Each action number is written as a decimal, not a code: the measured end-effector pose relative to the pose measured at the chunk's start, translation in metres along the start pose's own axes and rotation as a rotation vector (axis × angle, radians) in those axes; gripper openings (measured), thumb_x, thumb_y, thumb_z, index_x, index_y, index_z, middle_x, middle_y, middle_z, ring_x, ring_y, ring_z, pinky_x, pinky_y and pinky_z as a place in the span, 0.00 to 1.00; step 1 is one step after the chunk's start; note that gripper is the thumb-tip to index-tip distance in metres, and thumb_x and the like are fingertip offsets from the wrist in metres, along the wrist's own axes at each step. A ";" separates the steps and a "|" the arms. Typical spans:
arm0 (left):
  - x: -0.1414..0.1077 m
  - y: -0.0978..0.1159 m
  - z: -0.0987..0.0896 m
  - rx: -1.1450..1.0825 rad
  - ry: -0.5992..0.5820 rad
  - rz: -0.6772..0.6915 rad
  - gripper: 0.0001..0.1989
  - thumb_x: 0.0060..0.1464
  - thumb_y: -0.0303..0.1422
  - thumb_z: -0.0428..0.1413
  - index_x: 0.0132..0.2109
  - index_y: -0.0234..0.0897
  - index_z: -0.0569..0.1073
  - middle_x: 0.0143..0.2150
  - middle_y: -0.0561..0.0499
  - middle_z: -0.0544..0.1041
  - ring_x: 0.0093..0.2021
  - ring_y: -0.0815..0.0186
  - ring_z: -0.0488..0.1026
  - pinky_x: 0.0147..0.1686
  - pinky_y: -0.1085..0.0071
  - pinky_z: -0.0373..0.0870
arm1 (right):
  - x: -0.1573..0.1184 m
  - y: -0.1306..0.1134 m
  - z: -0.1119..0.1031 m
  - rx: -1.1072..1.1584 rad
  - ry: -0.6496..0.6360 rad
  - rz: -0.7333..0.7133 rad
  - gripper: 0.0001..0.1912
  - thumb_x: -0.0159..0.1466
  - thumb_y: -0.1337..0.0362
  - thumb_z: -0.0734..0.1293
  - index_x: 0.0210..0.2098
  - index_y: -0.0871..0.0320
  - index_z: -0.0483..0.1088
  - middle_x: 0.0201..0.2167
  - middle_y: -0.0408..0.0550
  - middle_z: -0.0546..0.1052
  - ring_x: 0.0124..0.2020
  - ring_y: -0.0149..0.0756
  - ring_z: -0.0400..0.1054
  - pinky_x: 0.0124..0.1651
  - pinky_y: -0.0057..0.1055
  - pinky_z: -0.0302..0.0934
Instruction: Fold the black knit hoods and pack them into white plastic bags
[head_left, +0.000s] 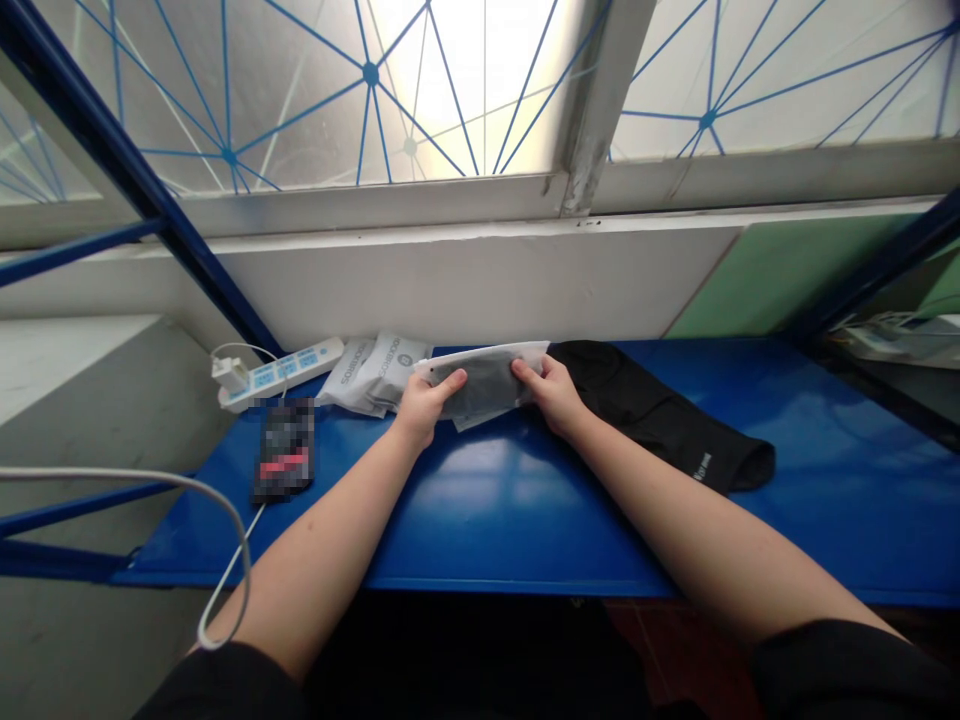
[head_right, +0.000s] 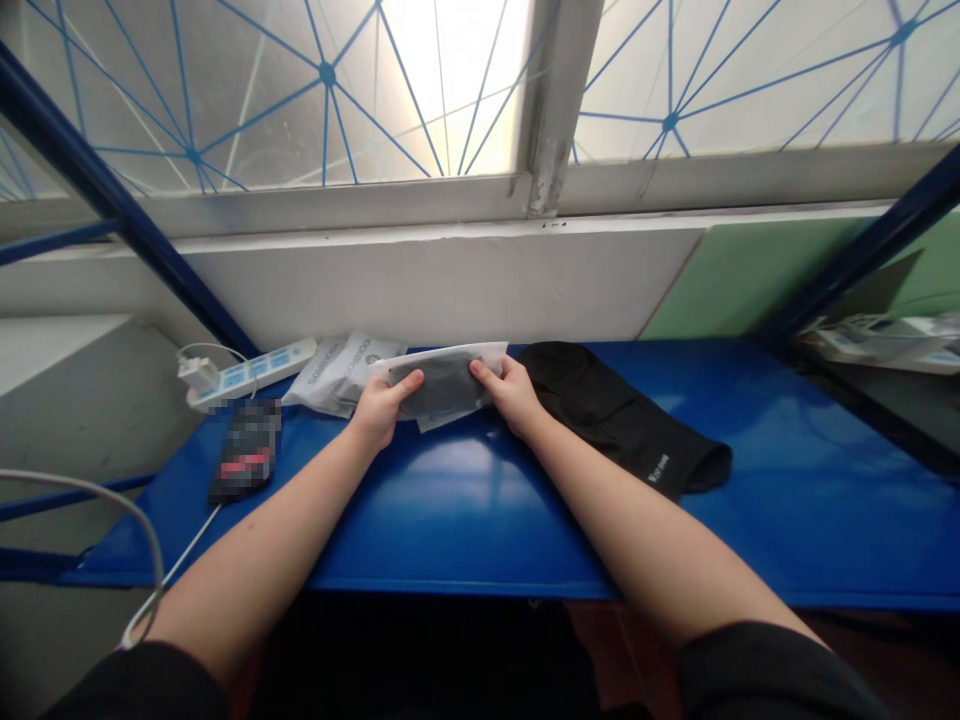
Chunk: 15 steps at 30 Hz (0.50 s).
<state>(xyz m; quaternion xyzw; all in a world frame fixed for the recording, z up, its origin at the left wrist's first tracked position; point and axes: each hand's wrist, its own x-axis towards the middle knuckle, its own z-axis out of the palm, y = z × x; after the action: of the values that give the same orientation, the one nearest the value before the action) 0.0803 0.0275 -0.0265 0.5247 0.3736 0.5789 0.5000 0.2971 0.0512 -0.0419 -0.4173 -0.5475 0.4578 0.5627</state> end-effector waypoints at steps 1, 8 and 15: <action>0.000 0.001 -0.001 0.074 0.066 0.092 0.21 0.53 0.45 0.65 0.49 0.35 0.79 0.46 0.43 0.82 0.47 0.55 0.79 0.50 0.59 0.75 | 0.002 0.002 -0.001 -0.064 0.008 -0.043 0.26 0.57 0.41 0.72 0.42 0.56 0.75 0.39 0.49 0.82 0.40 0.44 0.76 0.46 0.39 0.71; -0.002 -0.002 -0.008 0.875 0.243 0.631 0.19 0.61 0.40 0.58 0.57 0.40 0.77 0.61 0.40 0.74 0.62 0.51 0.70 0.64 0.51 0.62 | -0.001 0.015 -0.004 -0.896 -0.262 -0.264 0.20 0.62 0.52 0.71 0.47 0.58 0.75 0.52 0.58 0.76 0.56 0.52 0.70 0.60 0.47 0.62; -0.007 -0.012 0.002 1.338 -0.083 0.392 0.27 0.59 0.31 0.54 0.65 0.42 0.70 0.72 0.40 0.60 0.73 0.47 0.53 0.67 0.50 0.53 | -0.004 0.008 -0.004 -1.154 -0.349 -0.268 0.20 0.67 0.52 0.66 0.52 0.57 0.75 0.60 0.57 0.72 0.61 0.50 0.66 0.63 0.44 0.59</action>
<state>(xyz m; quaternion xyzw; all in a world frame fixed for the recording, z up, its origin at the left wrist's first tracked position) 0.0845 0.0232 -0.0393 0.7994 0.5289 0.2833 -0.0306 0.3009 0.0492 -0.0511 -0.5007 -0.8386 0.0747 0.2009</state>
